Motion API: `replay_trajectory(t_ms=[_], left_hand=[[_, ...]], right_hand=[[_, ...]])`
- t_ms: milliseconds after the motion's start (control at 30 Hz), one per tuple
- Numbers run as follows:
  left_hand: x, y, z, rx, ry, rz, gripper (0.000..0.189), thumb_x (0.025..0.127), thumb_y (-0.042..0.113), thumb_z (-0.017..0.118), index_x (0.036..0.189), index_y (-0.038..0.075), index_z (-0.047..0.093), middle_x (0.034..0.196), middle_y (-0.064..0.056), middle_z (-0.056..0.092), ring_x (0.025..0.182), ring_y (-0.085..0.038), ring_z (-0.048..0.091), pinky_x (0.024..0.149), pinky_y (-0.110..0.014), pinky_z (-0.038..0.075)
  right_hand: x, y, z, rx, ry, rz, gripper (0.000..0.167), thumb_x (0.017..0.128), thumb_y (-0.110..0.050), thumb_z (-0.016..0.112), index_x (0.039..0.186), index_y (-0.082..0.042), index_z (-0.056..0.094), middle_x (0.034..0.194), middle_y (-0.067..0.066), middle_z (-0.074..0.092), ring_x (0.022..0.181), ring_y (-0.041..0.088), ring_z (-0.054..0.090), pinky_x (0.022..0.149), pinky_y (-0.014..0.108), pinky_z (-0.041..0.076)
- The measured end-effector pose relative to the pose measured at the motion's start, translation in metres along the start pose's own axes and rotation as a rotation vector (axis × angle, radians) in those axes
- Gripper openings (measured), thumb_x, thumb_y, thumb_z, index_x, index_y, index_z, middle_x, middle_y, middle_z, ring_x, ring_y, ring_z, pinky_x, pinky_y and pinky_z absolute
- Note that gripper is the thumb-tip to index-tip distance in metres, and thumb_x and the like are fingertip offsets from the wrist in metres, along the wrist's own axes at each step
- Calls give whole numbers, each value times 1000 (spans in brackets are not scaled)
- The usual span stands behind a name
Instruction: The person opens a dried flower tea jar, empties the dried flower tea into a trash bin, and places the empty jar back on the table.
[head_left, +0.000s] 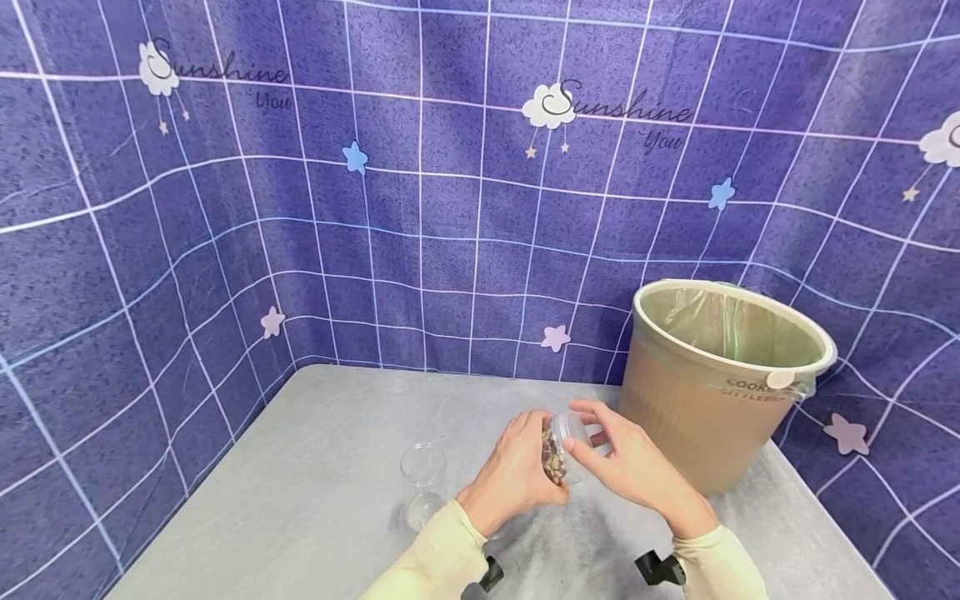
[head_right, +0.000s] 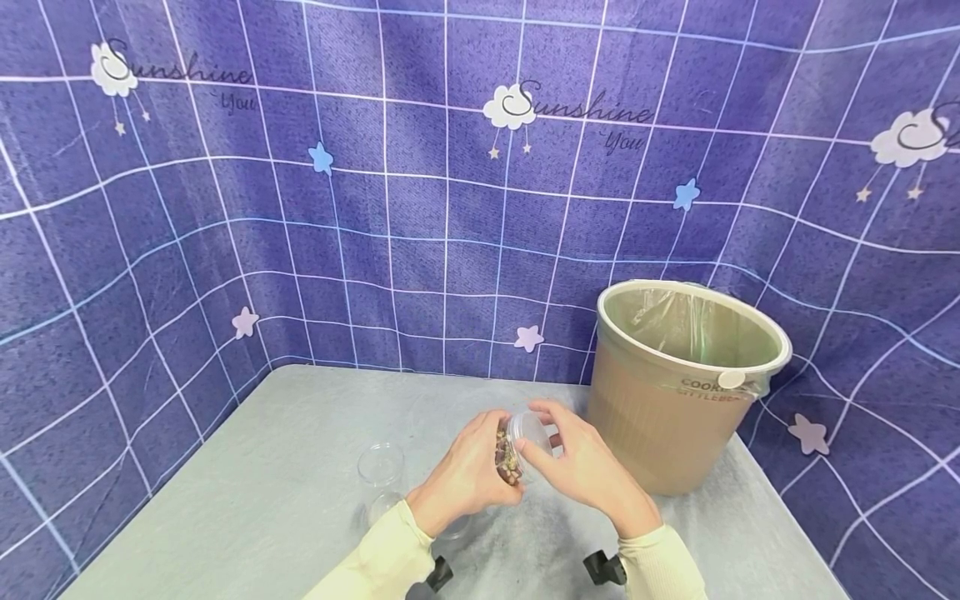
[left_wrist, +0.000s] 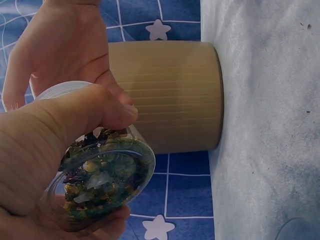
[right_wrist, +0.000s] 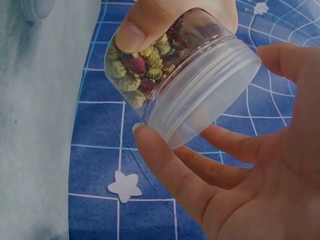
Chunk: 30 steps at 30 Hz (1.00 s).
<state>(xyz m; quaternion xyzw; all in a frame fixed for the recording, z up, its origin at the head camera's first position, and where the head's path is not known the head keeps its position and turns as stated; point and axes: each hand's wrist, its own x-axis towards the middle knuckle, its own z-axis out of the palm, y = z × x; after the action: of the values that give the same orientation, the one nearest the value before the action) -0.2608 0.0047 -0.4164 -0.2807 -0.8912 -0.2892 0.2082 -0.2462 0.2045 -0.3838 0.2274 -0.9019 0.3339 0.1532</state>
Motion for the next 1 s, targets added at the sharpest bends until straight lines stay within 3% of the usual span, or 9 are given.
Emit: replay_trajectory(t_ms=[433,1000], left_hand=[[1,0,0,15,-7,7,90,51,29,94,129,6,56,115,-2,63,106,-19,61,94,-30,53],[1,-1,0,10,-14,9,90,52,29,94,130,6,56,114,-2,63,104,-18,61,92,-30,53]], right_hand=[[0,-1,0,-16,-11,44,53,95,-41,71,139,-12,61,122,11,71,93,14,70,74,28,57],[0,0,0,-5,-11,14,53,95,-39,72,138,-11,61,123,12,71,95,19,71,73,27,57]])
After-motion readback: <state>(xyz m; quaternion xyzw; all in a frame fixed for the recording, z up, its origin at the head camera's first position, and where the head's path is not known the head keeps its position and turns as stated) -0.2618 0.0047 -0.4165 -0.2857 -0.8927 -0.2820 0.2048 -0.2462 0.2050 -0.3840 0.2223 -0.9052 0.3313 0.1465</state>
